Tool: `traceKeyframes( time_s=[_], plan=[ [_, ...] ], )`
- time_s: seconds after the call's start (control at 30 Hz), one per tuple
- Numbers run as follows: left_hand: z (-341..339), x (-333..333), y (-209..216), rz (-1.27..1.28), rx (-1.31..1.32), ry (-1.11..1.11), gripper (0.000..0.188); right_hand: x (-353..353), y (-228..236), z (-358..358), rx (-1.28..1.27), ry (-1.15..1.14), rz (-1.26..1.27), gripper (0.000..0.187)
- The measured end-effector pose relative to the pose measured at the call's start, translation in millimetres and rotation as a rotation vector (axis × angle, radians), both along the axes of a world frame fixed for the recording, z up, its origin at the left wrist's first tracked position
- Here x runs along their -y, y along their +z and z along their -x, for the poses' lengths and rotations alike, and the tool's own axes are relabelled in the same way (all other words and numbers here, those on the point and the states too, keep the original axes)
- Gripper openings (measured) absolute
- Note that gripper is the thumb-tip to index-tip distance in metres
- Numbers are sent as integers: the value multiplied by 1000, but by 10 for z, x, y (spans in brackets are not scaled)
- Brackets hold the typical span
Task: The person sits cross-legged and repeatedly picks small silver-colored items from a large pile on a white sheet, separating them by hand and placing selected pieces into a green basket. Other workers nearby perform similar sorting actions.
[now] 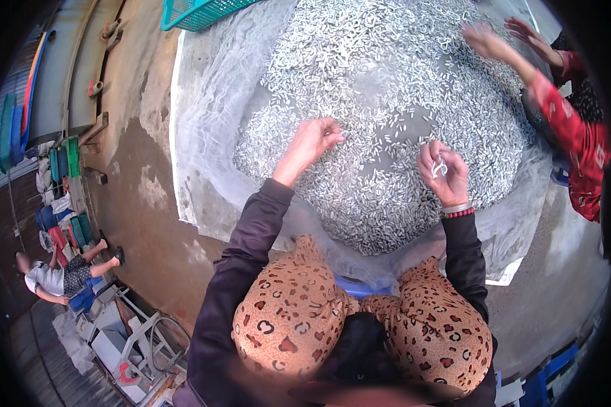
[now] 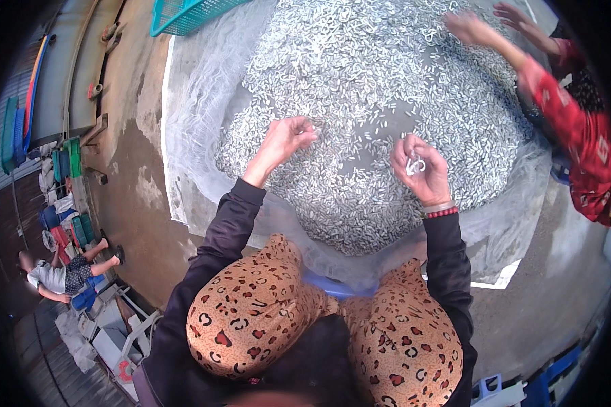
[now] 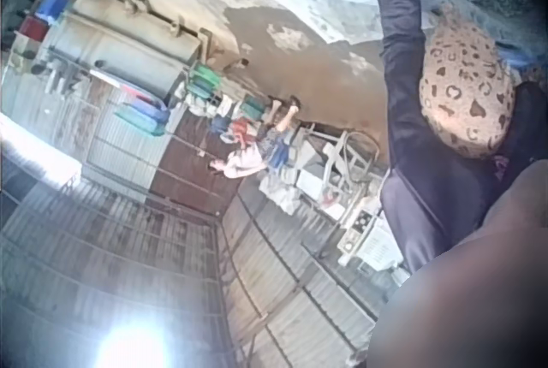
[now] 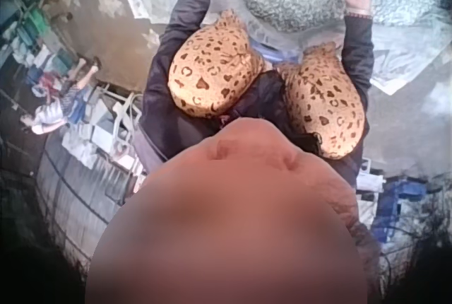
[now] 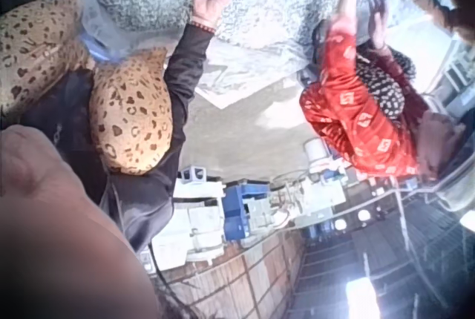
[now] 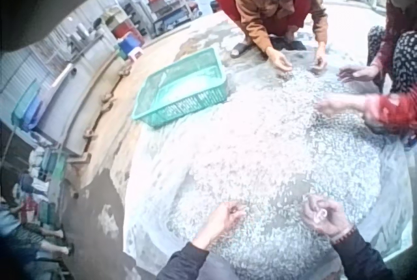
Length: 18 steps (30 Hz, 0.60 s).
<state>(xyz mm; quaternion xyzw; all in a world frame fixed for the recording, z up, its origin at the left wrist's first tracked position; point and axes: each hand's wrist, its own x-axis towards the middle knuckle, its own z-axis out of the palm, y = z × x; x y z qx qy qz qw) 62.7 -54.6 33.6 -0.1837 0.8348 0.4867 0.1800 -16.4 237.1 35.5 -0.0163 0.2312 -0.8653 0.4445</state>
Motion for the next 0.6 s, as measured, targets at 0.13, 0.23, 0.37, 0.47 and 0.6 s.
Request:
traceKeyframes(
  time_s=[0.13,0.23,0.37,0.47,0.6],
  plan=[
    [-53,-12,96,294,-286,-157,14,-48,-16,-3,172,-15,44,29],
    [-8,-35,105,196,-207,-91,21,-3,-43,0,239,40,25,23],
    [57,-166,146,283,-312,-195,30,197,-96,-198,448,69,-108,45],
    [13,-492,257,235,-423,-369,33,333,-121,-387,530,109,-113,50],
    [-28,-789,345,191,-651,-447,34,356,-177,-460,504,107,-65,47]
  ],
)
